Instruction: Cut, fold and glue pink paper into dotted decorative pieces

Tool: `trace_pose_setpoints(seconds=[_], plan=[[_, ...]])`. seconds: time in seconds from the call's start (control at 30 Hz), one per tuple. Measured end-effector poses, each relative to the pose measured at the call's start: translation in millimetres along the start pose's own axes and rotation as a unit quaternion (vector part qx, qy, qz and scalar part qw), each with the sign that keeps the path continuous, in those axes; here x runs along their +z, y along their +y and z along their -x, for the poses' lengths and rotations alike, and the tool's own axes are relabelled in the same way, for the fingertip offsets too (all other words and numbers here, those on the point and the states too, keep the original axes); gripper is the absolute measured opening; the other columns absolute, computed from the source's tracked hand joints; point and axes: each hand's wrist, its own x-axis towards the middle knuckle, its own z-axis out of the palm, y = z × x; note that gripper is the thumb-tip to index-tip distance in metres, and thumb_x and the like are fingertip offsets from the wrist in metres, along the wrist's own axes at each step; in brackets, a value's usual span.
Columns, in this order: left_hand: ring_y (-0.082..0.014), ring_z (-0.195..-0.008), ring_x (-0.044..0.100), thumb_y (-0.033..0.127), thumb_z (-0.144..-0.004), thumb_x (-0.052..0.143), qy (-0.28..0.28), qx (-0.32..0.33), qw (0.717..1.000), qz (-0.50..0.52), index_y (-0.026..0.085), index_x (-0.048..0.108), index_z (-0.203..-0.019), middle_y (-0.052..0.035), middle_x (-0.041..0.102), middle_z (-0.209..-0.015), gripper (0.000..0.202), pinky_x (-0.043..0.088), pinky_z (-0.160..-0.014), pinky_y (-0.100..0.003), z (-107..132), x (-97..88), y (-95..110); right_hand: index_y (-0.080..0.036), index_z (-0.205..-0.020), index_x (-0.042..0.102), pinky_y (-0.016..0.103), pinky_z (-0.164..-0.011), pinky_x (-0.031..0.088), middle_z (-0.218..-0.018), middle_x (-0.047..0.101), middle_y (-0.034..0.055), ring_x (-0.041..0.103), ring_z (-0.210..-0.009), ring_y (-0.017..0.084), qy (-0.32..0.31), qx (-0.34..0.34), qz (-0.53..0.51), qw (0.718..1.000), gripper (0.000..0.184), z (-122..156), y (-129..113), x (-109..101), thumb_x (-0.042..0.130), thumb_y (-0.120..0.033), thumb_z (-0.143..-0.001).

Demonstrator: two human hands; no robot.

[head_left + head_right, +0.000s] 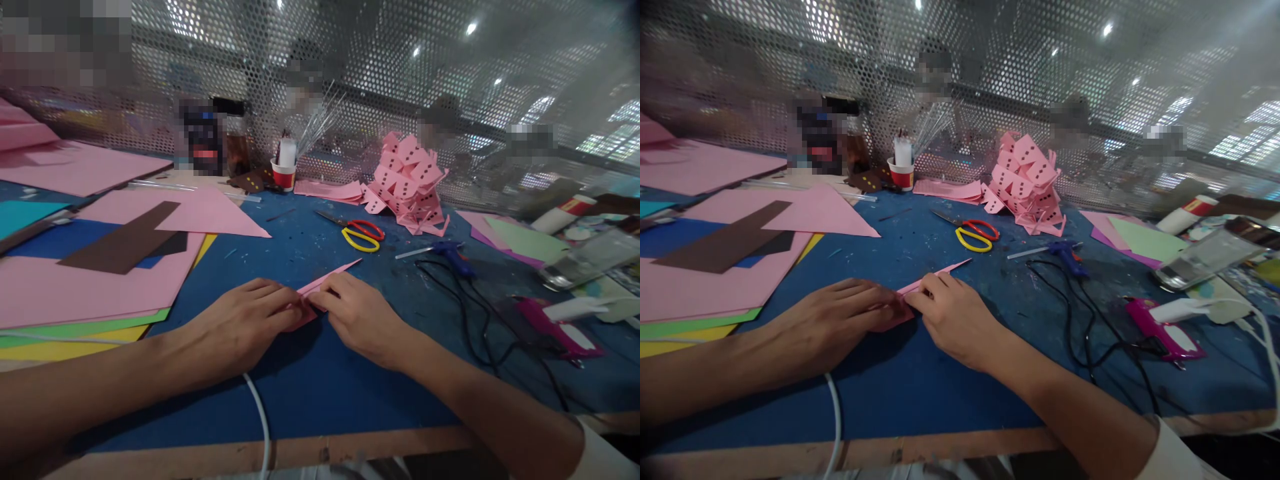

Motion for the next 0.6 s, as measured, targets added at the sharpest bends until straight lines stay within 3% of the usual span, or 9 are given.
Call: trace_pose_setpoints(seconds=[0.23,0.47,0.6], plan=[[-0.0207,-0.101,0.06,0.008,-0.093,0.045,-0.012,0.011,1.0,-0.018,0.018,0.061,-0.111,-0.0076,0.066,-0.108,0.026,0.047,-0.095,-0.038,1.4,0.6,-0.8,-0.016,-0.107,0.062,0.034,-0.084,0.043,-0.105,0.059,0.0094,0.051,-0.098,0.021,-0.012,-0.024,0.06,0.998,0.022,-0.1,-2.8,1.4,0.042,-0.014,-0.097],[-0.0209,-0.103,0.061,0.012,-0.095,0.044,0.007,0.01,1.0,-0.022,0.019,0.059,-0.117,-0.0082,0.066,-0.112,0.028,0.047,-0.094,-0.038,0.5,-0.3,0.4,-0.02,-0.131,0.054,0.04,-0.097,0.038,-0.123,0.06,0.0089,0.05,-0.113,0.023,0.08,0.025,0.051,0.995,0.037,-0.2,9.0,-2.7,0.042,-0.013,-0.097],[-0.02,-0.107,0.06,0.019,-0.096,0.049,0.017,0.01,1.0,-0.002,0.021,0.059,-0.12,-0.0067,0.067,-0.115,0.026,0.045,-0.098,-0.038,-1.5,-3.6,2.9,-0.019,-0.135,0.051,0.043,-0.105,0.03,-0.124,0.061,0.0093,0.052,-0.114,0.023,0.056,0.023,0.068,0.996,0.039,-1.9,17.7,0.1,0.041,-0.013,-0.097]])
